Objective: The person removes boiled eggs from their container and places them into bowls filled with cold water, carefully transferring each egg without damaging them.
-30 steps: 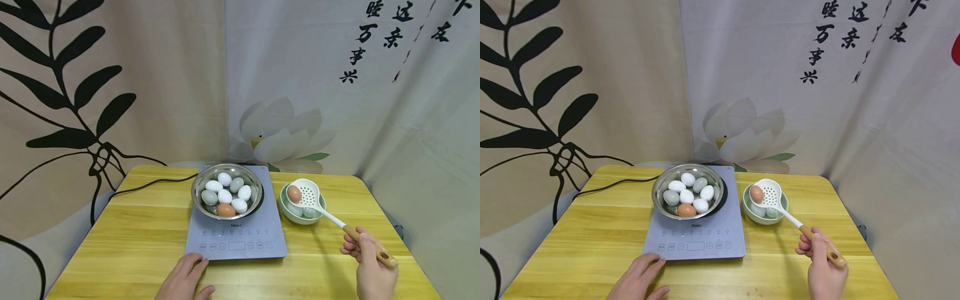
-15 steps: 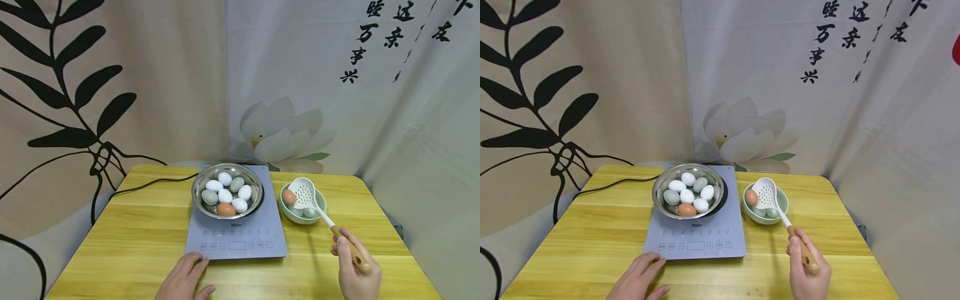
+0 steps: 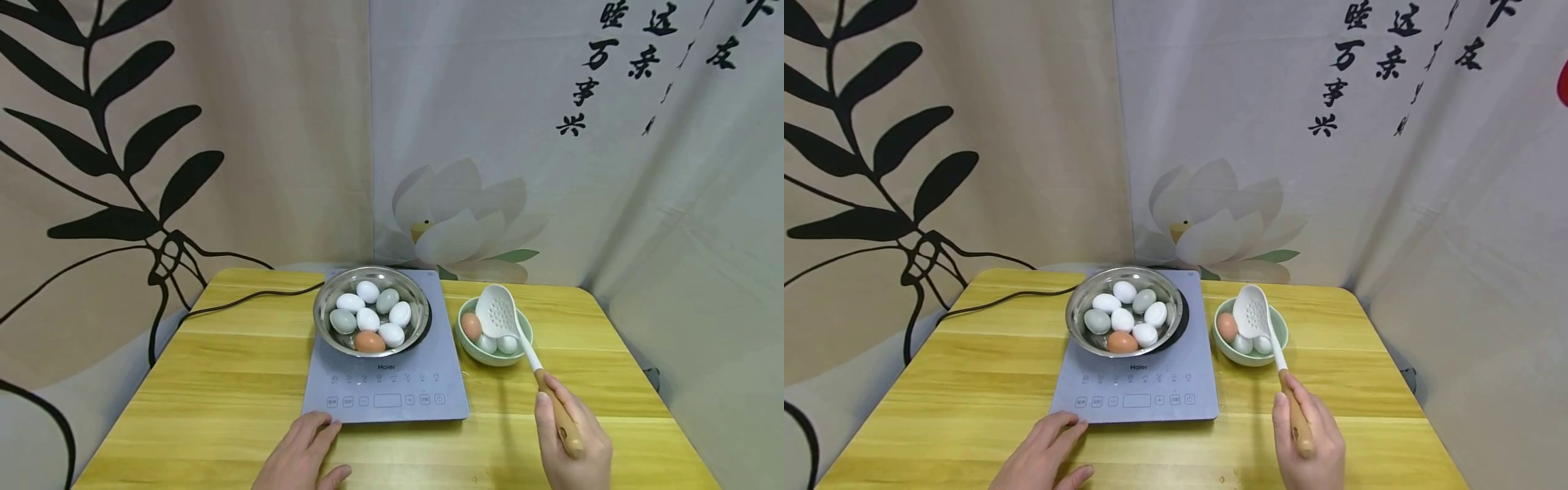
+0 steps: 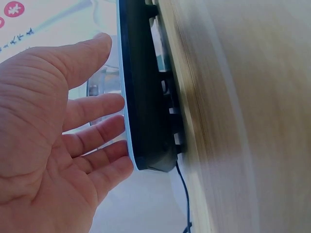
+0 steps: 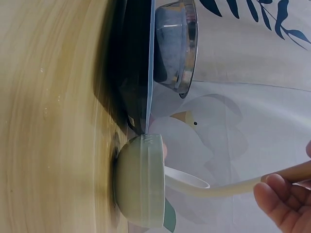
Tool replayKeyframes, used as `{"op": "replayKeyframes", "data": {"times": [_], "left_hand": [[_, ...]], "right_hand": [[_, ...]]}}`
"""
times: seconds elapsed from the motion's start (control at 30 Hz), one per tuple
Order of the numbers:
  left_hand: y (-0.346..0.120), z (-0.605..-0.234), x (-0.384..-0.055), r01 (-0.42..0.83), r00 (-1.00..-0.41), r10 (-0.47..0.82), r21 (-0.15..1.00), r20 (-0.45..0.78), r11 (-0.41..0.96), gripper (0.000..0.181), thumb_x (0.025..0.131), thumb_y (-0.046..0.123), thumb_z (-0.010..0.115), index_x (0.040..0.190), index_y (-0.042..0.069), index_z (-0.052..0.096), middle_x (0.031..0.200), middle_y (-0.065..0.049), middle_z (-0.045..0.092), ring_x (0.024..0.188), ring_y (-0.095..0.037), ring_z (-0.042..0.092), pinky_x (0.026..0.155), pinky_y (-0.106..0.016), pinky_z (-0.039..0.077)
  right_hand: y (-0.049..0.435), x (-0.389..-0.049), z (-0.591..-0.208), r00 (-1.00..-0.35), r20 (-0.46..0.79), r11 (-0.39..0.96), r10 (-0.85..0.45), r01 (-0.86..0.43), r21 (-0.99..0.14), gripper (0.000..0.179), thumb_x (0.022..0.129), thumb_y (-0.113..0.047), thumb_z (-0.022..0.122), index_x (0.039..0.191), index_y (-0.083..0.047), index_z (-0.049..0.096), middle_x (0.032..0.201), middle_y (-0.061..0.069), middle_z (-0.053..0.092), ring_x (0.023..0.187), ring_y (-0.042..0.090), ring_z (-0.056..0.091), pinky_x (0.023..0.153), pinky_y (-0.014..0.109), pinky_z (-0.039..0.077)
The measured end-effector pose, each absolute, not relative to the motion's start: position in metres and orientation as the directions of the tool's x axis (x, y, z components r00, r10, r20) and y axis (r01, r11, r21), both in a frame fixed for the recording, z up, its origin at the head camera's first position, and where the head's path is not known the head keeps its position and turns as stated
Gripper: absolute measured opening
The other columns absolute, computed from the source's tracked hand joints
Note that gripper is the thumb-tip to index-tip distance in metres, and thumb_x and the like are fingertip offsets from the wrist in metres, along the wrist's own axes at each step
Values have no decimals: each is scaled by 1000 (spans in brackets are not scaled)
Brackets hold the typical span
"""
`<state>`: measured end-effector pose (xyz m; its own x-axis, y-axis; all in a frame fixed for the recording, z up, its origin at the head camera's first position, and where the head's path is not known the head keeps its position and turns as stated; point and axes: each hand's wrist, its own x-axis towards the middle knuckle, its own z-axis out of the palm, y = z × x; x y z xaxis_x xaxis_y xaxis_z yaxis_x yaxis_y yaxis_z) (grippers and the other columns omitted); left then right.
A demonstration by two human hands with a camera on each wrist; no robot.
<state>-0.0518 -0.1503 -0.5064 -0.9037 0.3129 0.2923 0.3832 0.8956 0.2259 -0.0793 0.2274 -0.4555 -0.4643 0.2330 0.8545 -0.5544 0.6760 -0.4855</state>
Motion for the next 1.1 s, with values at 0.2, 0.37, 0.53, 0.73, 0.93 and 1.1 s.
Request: {"op": "replayKeyframes", "data": {"times": [0.2, 0.37, 0.53, 0.73, 0.93, 1.1], "left_hand": [[-151, -507, -53, 390, -898, 317, 218, 307, 895, 61, 85, 50, 86, 127, 8, 75, 130, 0, 61, 124, -18, 60, 105, -41, 59], [-151, -510, -53, 406, -881, 324, 199, 343, 892, 61, 83, 50, 87, 126, 7, 75, 128, 0, 62, 121, -17, 61, 103, -40, 59], [-152, -512, -54, 409, -879, 327, 196, 348, 891, 61, 83, 50, 88, 125, 7, 76, 128, 0, 62, 121, -17, 60, 103, -40, 59], [-152, -511, -54, 411, -880, 330, 199, 342, 890, 61, 84, 50, 87, 126, 8, 75, 128, 0, 62, 121, -17, 60, 103, -40, 59], [-152, -511, -54, 412, -880, 331, 201, 341, 889, 61, 84, 50, 87, 126, 7, 75, 128, 0, 62, 122, -18, 61, 103, -40, 59], [-152, -511, -54, 411, -883, 331, 205, 333, 888, 61, 84, 51, 87, 125, 7, 75, 128, 0, 62, 121, -17, 60, 103, -41, 59]], "right_hand": [[226, -79, -451, -445, 859, 660, 254, -570, -490, 26, 85, 16, 72, 111, 15, 77, 118, -4, 76, 112, -10, 69, 95, 3, 53], [230, -79, -455, -436, 862, 653, 259, -578, -489, 25, 87, 14, 73, 112, 15, 77, 117, 5, 80, 113, -8, 70, 95, 4, 53], [233, -77, -458, -437, 856, 658, 276, -563, -500, 25, 88, 12, 74, 113, 13, 77, 113, 17, 81, 113, -8, 70, 94, 3, 53], [233, -74, -459, -459, 836, 677, 301, -514, -526, 27, 88, 11, 75, 115, 8, 79, 116, 7, 80, 111, -11, 69, 91, 1, 52], [233, -72, -459, -476, 819, 690, 321, -476, -546, 29, 88, 11, 76, 116, 6, 79, 117, 2, 79, 110, -13, 68, 91, 0, 52], [233, -72, -460, -469, 817, 682, 336, -477, -555, 28, 88, 11, 76, 115, 6, 79, 118, -3, 79, 110, -12, 69, 91, 0, 52]]}}
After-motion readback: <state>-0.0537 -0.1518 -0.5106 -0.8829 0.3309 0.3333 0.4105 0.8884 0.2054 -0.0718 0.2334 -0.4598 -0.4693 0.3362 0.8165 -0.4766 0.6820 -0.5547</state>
